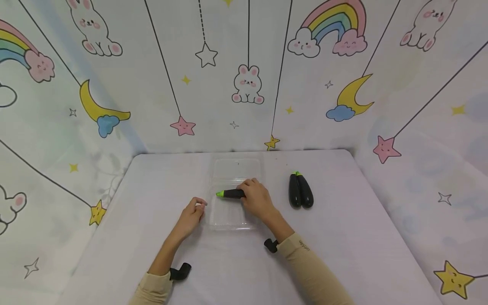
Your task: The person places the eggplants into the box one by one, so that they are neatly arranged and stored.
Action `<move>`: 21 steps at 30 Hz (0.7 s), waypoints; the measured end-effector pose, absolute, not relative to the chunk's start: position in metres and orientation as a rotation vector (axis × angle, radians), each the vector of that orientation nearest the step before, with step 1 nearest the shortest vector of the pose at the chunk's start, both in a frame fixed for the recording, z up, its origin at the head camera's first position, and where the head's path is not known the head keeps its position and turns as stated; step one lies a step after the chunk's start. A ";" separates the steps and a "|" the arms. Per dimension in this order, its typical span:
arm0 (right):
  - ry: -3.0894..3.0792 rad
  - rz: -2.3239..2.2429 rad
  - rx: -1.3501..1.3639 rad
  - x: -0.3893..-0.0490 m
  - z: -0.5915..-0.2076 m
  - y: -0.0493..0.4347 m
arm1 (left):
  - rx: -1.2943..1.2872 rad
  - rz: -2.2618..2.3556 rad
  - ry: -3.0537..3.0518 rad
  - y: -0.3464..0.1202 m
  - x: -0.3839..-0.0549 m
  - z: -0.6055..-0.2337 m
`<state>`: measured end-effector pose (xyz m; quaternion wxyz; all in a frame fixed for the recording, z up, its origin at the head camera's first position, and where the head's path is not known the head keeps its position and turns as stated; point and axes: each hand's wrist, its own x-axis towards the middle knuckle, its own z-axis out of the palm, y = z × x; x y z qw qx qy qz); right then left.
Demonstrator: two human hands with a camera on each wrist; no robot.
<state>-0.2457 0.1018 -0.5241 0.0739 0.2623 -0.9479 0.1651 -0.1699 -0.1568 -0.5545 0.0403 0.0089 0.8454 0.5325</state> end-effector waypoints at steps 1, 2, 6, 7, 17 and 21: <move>-2.848 0.488 0.786 -0.246 -0.525 0.102 | 0.029 1.631 2.590 -0.157 -0.170 -0.555; -2.848 0.481 0.786 -0.246 -0.527 0.102 | 0.030 1.631 2.590 -0.156 -0.170 -0.555; -2.836 0.461 0.796 -0.245 -0.530 0.103 | 0.039 1.637 2.594 -0.155 -0.170 -0.555; -2.831 0.455 0.798 -0.245 -0.531 0.103 | 0.041 1.635 2.596 -0.155 -0.170 -0.555; -2.788 0.406 0.814 -0.246 -0.537 0.100 | 0.021 1.615 2.602 -0.156 -0.170 -0.554; -2.789 0.404 0.801 -0.247 -0.536 0.100 | 0.015 1.620 2.596 -0.155 -0.171 -0.553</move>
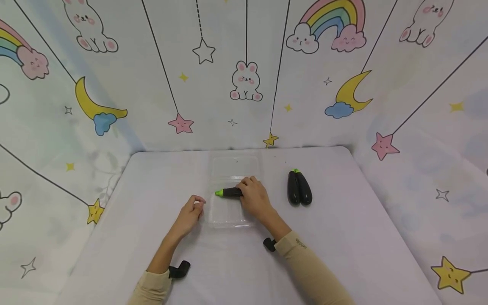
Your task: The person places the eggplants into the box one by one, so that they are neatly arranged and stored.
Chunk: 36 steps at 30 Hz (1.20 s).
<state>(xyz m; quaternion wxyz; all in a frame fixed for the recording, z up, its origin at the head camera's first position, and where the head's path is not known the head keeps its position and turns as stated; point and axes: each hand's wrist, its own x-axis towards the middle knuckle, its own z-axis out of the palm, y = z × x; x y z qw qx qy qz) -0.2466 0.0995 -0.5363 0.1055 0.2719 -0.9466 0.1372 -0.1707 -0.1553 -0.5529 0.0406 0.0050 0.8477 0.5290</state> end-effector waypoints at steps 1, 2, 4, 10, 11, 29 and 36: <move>-2.789 0.408 0.798 -0.247 -0.536 0.099 | 0.015 1.623 2.594 -0.155 -0.171 -0.553; -2.791 0.414 0.795 -0.247 -0.536 0.099 | 0.014 1.625 2.592 -0.155 -0.171 -0.553; -2.793 0.418 0.794 -0.247 -0.536 0.100 | 0.011 1.631 2.589 -0.156 -0.171 -0.554; -2.788 0.413 0.793 -0.246 -0.535 0.101 | 0.018 1.641 2.588 -0.155 -0.172 -0.556; -2.786 0.415 0.791 -0.246 -0.534 0.102 | 0.019 1.639 2.590 -0.155 -0.172 -0.555; -2.759 0.515 0.721 -0.236 -0.526 0.112 | 0.014 1.633 2.598 -0.154 -0.170 -0.554; -2.710 0.599 0.697 -0.233 -0.527 0.118 | 0.009 1.617 2.610 -0.155 -0.171 -0.555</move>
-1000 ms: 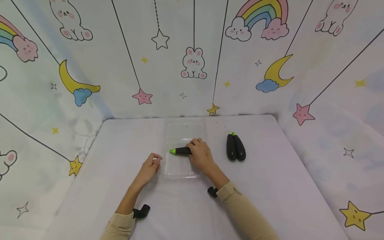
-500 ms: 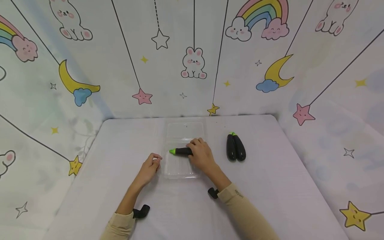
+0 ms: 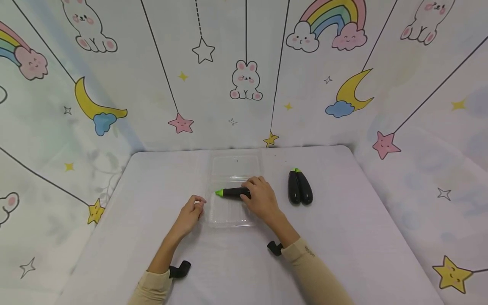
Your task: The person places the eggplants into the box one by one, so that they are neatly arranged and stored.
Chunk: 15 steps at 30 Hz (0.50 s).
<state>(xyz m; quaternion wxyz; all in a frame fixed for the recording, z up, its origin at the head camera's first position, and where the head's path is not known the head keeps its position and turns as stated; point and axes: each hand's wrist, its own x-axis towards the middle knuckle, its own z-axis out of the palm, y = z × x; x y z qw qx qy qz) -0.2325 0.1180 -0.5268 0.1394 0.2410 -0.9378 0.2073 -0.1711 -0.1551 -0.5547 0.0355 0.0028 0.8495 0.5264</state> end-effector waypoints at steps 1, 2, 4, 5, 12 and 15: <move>-2.704 0.603 0.694 -0.232 -0.527 0.119 | 0.008 1.614 2.612 -0.155 -0.171 -0.555; -2.699 0.606 0.691 -0.232 -0.527 0.120 | 0.008 1.613 2.612 -0.155 -0.172 -0.555; -2.687 0.615 0.681 -0.231 -0.527 0.123 | 0.007 1.610 2.614 -0.155 -0.172 -0.555; -2.680 0.618 0.674 -0.231 -0.526 0.124 | 0.005 1.610 2.614 -0.155 -0.172 -0.555; -2.640 0.647 0.577 -0.229 -0.523 0.135 | 0.007 1.611 2.609 -0.155 -0.172 -0.556; -2.633 0.668 0.517 -0.227 -0.524 0.141 | 0.005 1.614 2.603 -0.155 -0.172 -0.556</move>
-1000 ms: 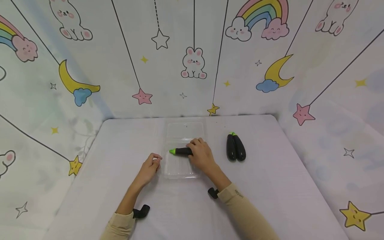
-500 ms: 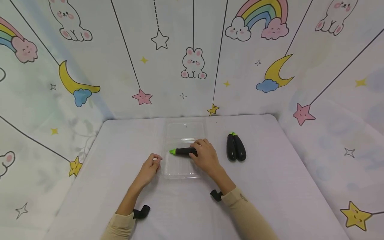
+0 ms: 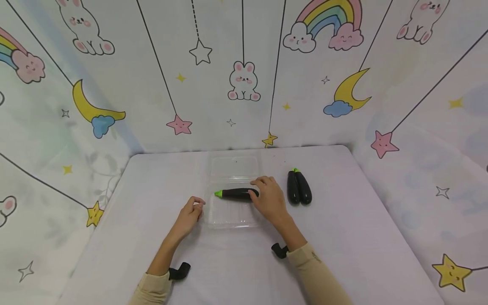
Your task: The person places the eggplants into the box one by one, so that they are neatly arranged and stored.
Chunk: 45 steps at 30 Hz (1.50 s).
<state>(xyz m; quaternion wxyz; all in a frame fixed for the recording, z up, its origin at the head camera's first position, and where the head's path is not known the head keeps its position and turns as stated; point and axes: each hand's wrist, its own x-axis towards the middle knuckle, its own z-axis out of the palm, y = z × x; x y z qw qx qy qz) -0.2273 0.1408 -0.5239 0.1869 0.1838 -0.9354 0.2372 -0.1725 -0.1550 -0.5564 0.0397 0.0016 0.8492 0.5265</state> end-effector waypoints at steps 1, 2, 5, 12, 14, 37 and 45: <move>-2.628 0.672 0.500 -0.226 -0.524 0.143 | 0.005 1.616 2.600 -0.155 -0.172 -0.557; -2.616 0.680 0.484 -0.226 -0.524 0.145 | 0.004 1.617 2.599 -0.155 -0.172 -0.557; -2.568 0.699 0.437 -0.224 -0.524 0.150 | 0.006 1.620 2.600 -0.156 -0.172 -0.557; -2.507 0.732 0.331 -0.225 -0.525 0.164 | 0.007 1.615 2.610 -0.156 -0.172 -0.557; -2.491 0.747 0.304 -0.224 -0.526 0.169 | 0.009 1.616 2.606 -0.156 -0.172 -0.558; -2.480 0.896 -0.094 -0.231 -0.538 0.219 | -0.004 1.602 2.612 -0.155 -0.171 -0.558; -2.539 0.879 -0.232 -0.235 -0.539 0.230 | 0.006 1.599 2.625 -0.154 -0.171 -0.557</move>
